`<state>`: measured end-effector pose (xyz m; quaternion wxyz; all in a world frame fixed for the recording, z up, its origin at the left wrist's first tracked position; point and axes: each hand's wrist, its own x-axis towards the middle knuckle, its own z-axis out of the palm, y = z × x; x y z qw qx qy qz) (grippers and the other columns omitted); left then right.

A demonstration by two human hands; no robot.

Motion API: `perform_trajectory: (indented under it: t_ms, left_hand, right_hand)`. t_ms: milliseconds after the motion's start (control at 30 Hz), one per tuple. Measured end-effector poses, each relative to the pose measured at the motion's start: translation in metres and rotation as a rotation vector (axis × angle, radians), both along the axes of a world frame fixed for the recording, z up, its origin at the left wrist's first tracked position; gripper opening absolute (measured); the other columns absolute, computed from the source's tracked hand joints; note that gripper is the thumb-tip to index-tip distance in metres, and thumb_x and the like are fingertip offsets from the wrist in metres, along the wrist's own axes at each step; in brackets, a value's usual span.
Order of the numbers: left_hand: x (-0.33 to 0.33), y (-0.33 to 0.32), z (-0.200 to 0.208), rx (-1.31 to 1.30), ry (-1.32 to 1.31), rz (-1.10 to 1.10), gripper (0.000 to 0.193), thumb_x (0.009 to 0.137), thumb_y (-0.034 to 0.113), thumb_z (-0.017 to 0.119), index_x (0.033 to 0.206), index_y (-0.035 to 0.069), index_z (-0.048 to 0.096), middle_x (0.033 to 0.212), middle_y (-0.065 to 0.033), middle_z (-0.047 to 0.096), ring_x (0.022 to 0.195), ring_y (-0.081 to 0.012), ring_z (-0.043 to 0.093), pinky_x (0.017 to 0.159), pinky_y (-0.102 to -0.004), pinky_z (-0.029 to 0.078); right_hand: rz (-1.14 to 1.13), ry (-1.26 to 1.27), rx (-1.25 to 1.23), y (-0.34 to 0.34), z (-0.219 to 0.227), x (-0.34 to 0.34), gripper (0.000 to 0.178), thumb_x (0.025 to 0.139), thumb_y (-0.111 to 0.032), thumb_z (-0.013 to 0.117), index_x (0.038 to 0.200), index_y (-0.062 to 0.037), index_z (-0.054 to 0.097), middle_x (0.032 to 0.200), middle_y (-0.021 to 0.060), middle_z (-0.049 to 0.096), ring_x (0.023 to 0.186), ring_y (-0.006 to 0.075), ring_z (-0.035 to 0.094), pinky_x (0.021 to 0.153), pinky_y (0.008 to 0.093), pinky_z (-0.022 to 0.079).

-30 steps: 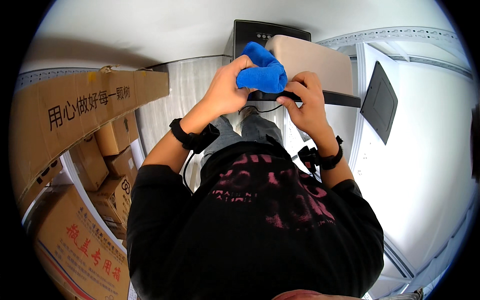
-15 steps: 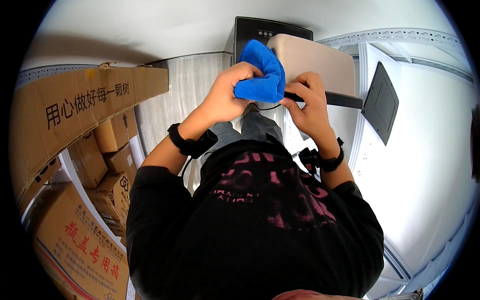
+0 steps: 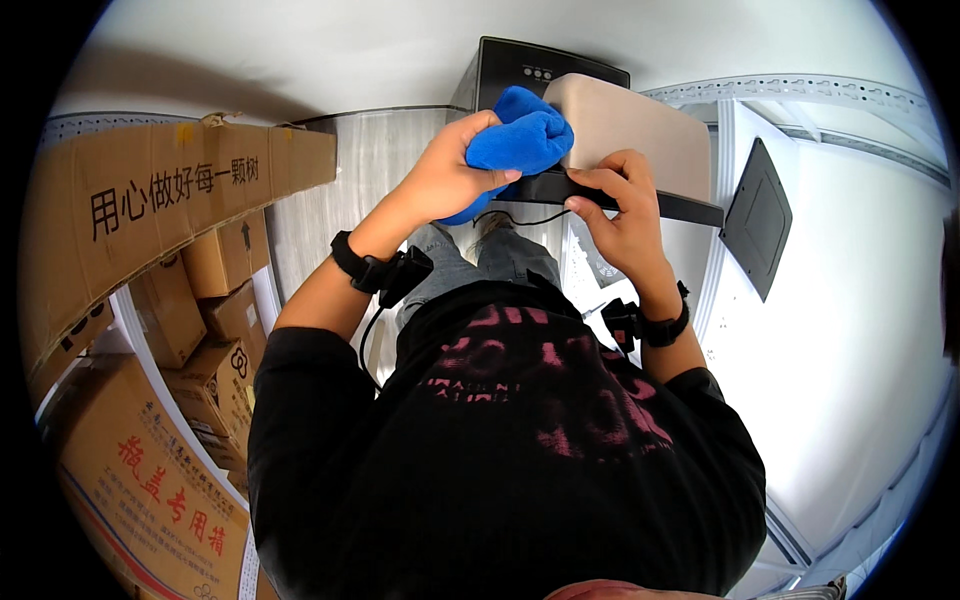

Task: The person uses a cordless screwdriver to remove screws from a metal back panel of a wall-mounted appliance, then removes the panel. They wipe the appliance's exterior and interior surfaces with a blue cloth.

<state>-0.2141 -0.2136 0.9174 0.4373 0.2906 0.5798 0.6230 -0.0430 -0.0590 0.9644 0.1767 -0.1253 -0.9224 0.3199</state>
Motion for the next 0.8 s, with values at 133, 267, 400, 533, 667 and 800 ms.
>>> perform_trajectory:
  t_ms: [133,267,400,533,667,800]
  left_hand:
    - [0.002,-0.006,0.009,0.096,0.100,-0.077,0.023,0.072,-0.003,0.072,0.086,0.004,0.055,0.092,-0.0057,0.063,0.083,-0.0147,0.059,0.073,-0.0296,0.047]
    - [0.011,0.000,0.000,0.211,0.353,-0.016,0.025,0.068,-0.006,0.071,0.084,0.003,0.055,0.097,-0.0080,0.065,0.085,-0.0173,0.060,0.072,-0.0303,0.047]
    - [0.007,0.006,0.001,0.111,0.302,-0.048,0.025,0.067,-0.007,0.070,0.082,0.003,0.053,0.089,-0.0074,0.062,0.082,-0.0152,0.059,0.070,-0.0290,0.047]
    - [-0.007,0.013,-0.001,-0.021,0.241,-0.130,0.028,0.071,-0.008,0.069,0.091,0.006,0.057,0.088,-0.0018,0.062,0.084,-0.0122,0.058,0.075,-0.0285,0.046]
    - [-0.011,0.015,-0.001,-0.026,0.015,0.110,0.025,0.076,-0.003,0.070,0.096,0.006,0.059,0.090,0.0000,0.061,0.083,-0.0114,0.057,0.076,-0.0288,0.048]
    - [-0.023,0.021,0.003,0.086,-0.097,0.138,0.027,0.077,0.002,0.072,0.101,0.004,0.059,0.092,-0.0014,0.062,0.086,-0.0115,0.057,0.078,-0.0284,0.048]
  right_hand:
    - [-0.008,0.005,-0.028,-0.001,-0.001,0.001,0.026,0.065,-0.015,0.078,0.088,-0.0070,0.070,0.082,0.0066,0.051,0.080,0.0257,0.050,0.072,0.0355,0.040]
    - [0.007,-0.016,-0.017,-0.002,0.000,0.001,0.025,0.065,-0.015,0.078,0.087,-0.0068,0.070,0.082,0.0067,0.051,0.081,0.0258,0.049,0.073,0.0357,0.039]
    - [-0.009,-0.034,-0.036,0.000,-0.002,0.000,0.025,0.064,-0.014,0.078,0.086,-0.0067,0.070,0.082,0.0067,0.051,0.081,0.0257,0.049,0.074,0.0356,0.039]
    - [-0.011,-0.029,-0.034,-0.003,0.001,0.000,0.026,0.064,-0.014,0.078,0.087,-0.0069,0.070,0.082,0.0067,0.051,0.082,0.0258,0.049,0.074,0.0355,0.040]
    - [-0.001,-0.029,-0.026,-0.002,0.001,0.001,0.027,0.065,-0.014,0.079,0.089,-0.0076,0.071,0.084,0.0069,0.051,0.082,0.0258,0.050,0.074,0.0352,0.040]
    - [0.003,-0.063,-0.036,-0.002,0.002,0.001,0.028,0.065,-0.013,0.079,0.091,-0.0086,0.071,0.085,0.0068,0.051,0.083,0.0259,0.050,0.073,0.0349,0.041]
